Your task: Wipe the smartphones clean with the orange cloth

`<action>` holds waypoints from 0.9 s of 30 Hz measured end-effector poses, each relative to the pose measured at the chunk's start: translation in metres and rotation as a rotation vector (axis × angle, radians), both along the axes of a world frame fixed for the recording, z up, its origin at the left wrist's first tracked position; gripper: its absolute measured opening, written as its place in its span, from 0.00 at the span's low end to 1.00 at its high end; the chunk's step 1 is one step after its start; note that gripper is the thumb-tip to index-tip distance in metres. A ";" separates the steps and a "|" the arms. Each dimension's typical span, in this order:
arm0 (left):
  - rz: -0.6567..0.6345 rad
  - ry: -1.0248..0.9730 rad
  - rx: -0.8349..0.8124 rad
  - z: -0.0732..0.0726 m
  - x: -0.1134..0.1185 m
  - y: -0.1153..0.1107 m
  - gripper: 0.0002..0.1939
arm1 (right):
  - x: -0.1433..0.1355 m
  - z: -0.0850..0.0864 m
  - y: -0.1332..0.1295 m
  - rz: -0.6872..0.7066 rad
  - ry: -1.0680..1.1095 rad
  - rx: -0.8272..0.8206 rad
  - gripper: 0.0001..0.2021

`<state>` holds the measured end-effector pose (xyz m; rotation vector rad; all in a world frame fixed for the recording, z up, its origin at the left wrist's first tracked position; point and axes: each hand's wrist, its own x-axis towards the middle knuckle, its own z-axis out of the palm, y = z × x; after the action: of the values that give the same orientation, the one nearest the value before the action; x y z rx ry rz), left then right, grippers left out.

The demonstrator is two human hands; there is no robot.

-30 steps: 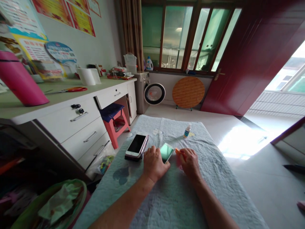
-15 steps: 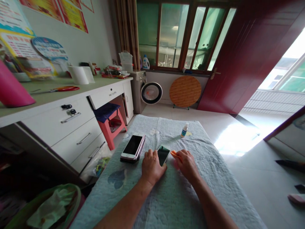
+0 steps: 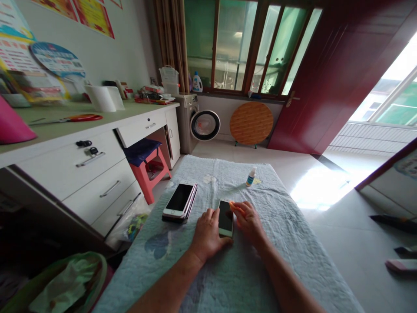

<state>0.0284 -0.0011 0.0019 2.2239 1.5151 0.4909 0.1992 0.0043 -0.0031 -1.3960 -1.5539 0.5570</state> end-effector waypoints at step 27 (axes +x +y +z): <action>-0.035 0.039 0.074 0.000 -0.010 0.010 0.37 | -0.007 0.009 -0.009 0.139 -0.545 -0.023 0.18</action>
<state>0.0182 0.0087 0.0020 2.3253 1.4970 0.5027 0.1921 -0.0045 0.0060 -1.5453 -2.0928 0.2844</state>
